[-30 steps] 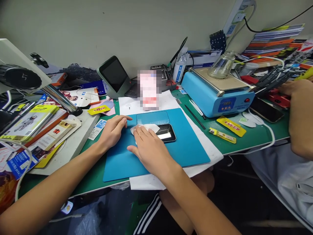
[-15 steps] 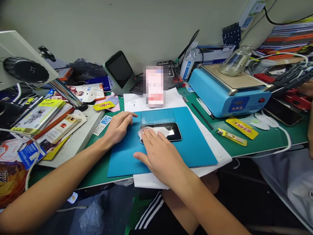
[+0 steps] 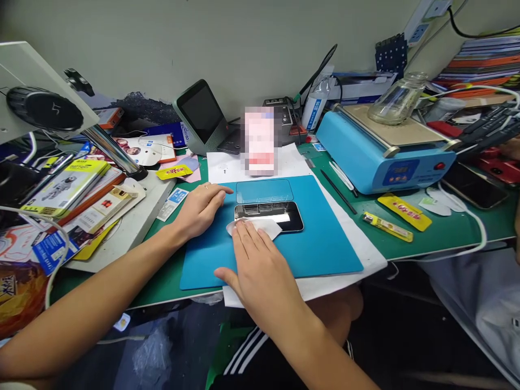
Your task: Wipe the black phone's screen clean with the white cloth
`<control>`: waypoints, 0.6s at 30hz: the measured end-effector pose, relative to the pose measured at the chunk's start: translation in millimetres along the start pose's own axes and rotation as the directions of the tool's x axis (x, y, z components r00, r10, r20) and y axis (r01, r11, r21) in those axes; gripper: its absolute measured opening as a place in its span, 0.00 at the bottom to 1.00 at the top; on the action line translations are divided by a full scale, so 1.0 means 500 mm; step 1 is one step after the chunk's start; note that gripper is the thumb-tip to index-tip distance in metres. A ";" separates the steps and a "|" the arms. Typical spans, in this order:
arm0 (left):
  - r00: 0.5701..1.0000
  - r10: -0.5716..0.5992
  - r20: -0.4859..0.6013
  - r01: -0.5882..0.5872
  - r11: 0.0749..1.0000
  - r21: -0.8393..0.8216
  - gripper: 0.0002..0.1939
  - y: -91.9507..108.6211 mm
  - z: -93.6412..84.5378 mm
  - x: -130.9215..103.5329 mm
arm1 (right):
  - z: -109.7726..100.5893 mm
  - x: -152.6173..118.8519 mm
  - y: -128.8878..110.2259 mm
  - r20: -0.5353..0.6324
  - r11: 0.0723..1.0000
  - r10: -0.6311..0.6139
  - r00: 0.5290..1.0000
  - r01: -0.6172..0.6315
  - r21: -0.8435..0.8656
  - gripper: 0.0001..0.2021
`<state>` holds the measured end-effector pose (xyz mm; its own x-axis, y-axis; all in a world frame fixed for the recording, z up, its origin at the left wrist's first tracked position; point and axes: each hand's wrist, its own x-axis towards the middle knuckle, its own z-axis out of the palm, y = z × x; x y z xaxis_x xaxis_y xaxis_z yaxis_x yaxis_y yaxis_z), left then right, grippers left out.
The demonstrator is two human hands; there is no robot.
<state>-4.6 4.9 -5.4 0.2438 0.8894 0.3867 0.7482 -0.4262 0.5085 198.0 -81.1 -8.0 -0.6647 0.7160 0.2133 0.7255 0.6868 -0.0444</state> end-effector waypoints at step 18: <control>0.998 -0.027 0.057 0.030 0.998 -0.050 0.19 -0.003 0.006 -0.001 | -0.001 -0.022 -0.019 0.007 0.997 0.031 1.000 -0.031 0.076 0.39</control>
<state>-3.8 5.4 -8.6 0.2582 0.9084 0.3289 0.7231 -0.4075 0.5577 198.4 -95.3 -9.4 -0.6434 0.7375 0.2052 0.7302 0.6717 -0.1247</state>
